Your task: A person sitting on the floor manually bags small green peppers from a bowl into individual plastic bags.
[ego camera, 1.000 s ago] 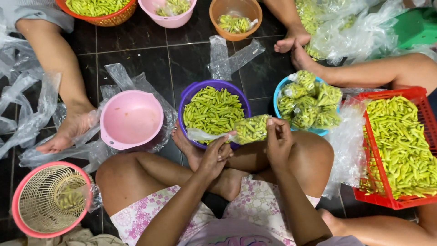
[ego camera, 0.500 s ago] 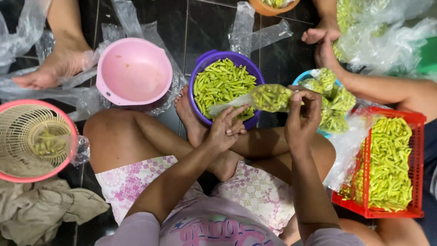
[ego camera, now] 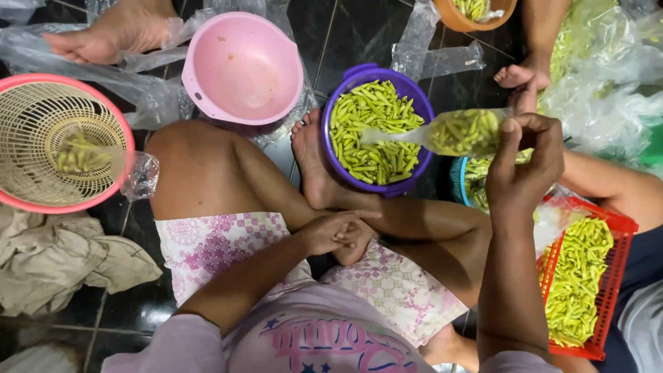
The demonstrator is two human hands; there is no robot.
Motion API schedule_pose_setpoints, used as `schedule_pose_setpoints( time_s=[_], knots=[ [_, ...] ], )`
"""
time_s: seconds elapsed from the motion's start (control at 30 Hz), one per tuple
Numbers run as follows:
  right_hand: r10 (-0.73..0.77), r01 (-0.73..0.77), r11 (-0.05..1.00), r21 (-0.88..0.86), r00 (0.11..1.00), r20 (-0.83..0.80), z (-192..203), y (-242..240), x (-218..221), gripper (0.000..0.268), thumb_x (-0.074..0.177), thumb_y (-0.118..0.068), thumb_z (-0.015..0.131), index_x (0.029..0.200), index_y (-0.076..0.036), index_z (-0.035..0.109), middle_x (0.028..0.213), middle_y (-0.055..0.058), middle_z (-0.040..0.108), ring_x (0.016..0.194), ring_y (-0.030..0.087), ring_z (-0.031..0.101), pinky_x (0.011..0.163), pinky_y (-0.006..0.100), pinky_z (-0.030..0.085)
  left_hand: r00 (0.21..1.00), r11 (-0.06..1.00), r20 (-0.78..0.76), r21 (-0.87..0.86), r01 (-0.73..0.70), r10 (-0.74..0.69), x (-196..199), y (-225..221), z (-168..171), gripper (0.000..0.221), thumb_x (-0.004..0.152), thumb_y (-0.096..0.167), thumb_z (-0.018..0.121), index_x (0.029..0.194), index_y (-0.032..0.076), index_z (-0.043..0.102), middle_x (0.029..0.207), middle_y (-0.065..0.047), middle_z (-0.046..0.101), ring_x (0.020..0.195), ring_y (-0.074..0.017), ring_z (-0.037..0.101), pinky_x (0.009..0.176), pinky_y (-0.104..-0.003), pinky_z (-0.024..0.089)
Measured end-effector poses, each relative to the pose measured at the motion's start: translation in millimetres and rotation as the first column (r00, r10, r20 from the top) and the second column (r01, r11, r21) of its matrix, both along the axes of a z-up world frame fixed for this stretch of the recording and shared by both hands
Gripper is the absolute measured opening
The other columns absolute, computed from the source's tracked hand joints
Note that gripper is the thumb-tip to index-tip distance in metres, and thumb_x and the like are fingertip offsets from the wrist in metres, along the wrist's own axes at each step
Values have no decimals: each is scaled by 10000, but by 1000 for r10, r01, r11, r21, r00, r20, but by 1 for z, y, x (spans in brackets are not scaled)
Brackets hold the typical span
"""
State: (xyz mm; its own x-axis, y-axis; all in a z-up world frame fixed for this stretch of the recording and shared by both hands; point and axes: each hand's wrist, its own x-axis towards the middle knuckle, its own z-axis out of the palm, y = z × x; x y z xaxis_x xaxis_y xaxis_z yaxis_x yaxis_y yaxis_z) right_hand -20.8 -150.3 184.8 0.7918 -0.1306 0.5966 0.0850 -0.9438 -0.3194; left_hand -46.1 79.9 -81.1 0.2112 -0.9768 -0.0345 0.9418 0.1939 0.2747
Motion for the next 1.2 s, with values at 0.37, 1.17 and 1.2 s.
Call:
schedule_pose_setpoints(
  time_s=[0.37,1.17,1.2],
  knots=[
    [96,-98,995,-3,984,-148,32,7,18,88,1158,119,638,1117,116,560,922,182,587,720,218,503,665,340,447,983,775,111,605,-185,148,6,13,-18,406,1009,117,416,1379,79,580,727,39,441,520,-38,338,520,-179,337],
    [114,-147,986,-78,938,-328,76,-23,31,163,1316,165,734,1222,157,601,893,144,561,691,179,412,643,325,358,938,717,345,651,-250,14,-6,-4,-68,326,1023,130,403,1273,117,611,822,8,528,586,-51,386,566,-208,392],
    [104,-136,988,-77,941,-321,78,-22,27,163,1316,165,734,1222,157,601,893,144,561,691,179,412,643,325,358,936,719,352,650,-247,3,-8,-4,-71,326,1023,130,403,1273,117,611,822,8,528,586,-51,386,566,-208,392]
  ],
)
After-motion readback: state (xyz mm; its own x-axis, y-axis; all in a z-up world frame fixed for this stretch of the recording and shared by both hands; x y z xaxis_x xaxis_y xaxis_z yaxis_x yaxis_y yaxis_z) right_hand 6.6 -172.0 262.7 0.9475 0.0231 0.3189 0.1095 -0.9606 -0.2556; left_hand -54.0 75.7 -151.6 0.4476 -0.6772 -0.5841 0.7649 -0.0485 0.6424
